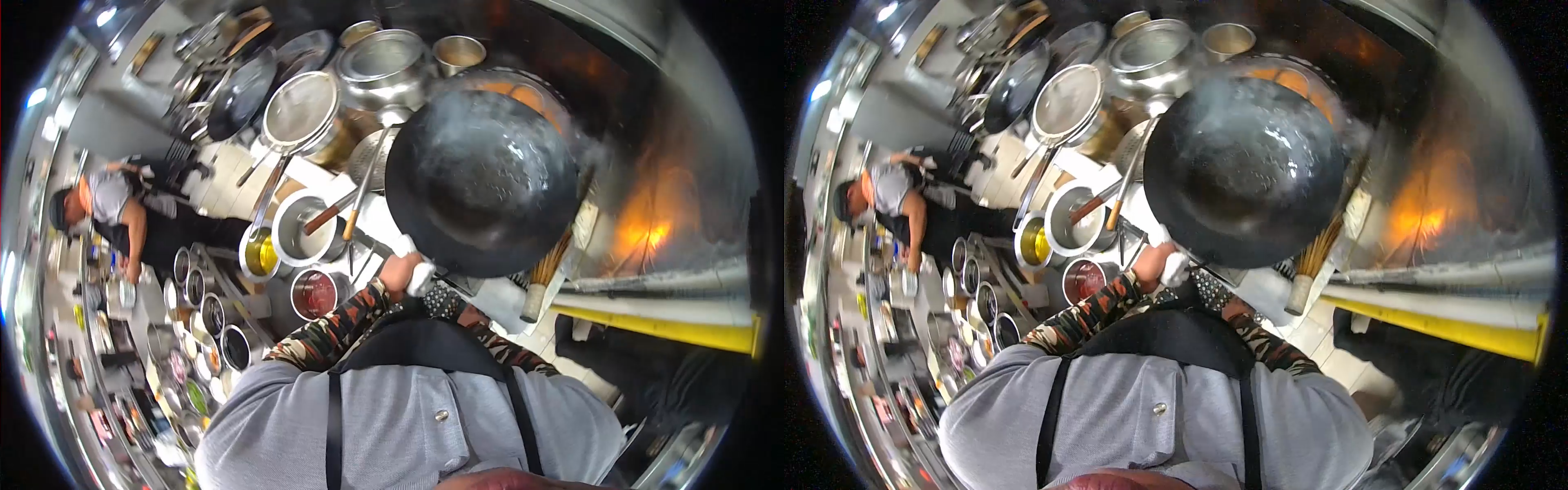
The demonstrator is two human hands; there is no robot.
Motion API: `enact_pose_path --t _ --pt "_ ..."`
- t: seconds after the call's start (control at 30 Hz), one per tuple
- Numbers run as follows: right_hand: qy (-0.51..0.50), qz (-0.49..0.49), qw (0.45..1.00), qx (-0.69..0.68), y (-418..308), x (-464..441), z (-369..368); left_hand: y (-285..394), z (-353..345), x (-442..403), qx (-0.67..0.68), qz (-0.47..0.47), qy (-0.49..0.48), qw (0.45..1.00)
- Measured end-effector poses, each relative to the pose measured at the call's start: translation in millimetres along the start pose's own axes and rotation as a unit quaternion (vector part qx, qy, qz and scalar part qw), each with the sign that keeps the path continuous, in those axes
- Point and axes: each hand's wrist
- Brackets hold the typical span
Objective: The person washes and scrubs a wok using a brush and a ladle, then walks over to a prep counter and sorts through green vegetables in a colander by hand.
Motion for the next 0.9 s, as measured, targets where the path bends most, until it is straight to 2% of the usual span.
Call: enact_pose_path --t 0.07,0.1,0.17,0.23,0.27,0.3,0.4,0.47,0.53,0.6,0.63,0.67,0.73,0.8,0.83,0.9 --pt "-0.006 0.0 1.0 0.013 -18.8 -14.0 -2.2 12.4 -10.1 36.0 -0.045 -0.008 0.029 0.999" --pt "-0.009 -0.006 1.0 0.021 -24.2 -15.9 -4.2 -11.9 -2.7 32.6 -0.06 -0.05 -0.001 0.997" --pt "-0.019 -0.032 0.999 0.04 -24.7 -11.5 -9.7 10.8 -12.5 58.1 0.086 -0.031 -0.017 0.996" --pt "-0.03 -0.073 0.995 0.063 -8.7 4.5 -12.2 2.1 3.5 55.7 0.009 -0.055 -0.067 0.996" --pt "-0.037 -0.095 0.992 0.073 3.5 16.9 -13.6 8.7 5.8 62.4 0.112 0.011 -0.055 0.992" --pt "-0.044 -0.119 0.988 0.084 13.2 29.0 -17.5 1.8 20.1 58.4 0.085 0.075 -0.081 0.99" --pt "-0.049 -0.178 0.981 0.064 36.0 58.3 -40.8 -23.4 73.5 58.7 0.109 0.046 -0.26 0.958" --pt "-0.029 -0.2 0.979 -0.004 50.2 60.0 -77.3 -11.9 101.3 77.3 0.076 0.058 -0.238 0.967" --pt "0.045 -0.212 0.965 -0.149 73.6 56.0 -113.3 -24.3 121.0 63.2 -0.067 -0.065 -0.116 0.989" --pt "0.042 -0.257 0.949 -0.177 116.8 43.1 -163.5 -22.3 134.0 23.2 -0.059 -0.105 -0.145 0.982" --pt "0.045 -0.267 0.941 -0.203 126.8 55.1 -178.0 -26.8 137.6 -4.4 -0.092 -0.11 -0.094 0.985" --pt "0.051 -0.275 0.935 -0.219 124.9 75.8 -177.9 -28.1 138.5 -30.1 -0.124 -0.113 -0.041 0.985" --pt "0.071 -0.282 0.925 -0.245 116.9 114.8 -172.3 -8.3 135.3 -58.9 -0.287 -0.063 0.085 0.952" --pt "0.1 -0.279 0.919 -0.258 107.8 149.4 -154.4 5.1 129.1 -59.2 -0.281 -0.123 0.139 0.942" --pt "0.114 -0.276 0.918 -0.261 101.9 164.7 -142.7 15.9 130.8 -56.0 -0.305 -0.067 0.144 0.939" --pt "0.151 -0.26 0.918 -0.259 90.7 188.2 -113.7 9.6 127.6 -62.5 -0.29 -0.075 0.154 0.942"
Point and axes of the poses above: each hand's wrist, its own x-axis away from the middle knuckle, its own z-axis out of the back of the hand, y = z × x, and after that the axes turned 15 degrees about -y, right-handed
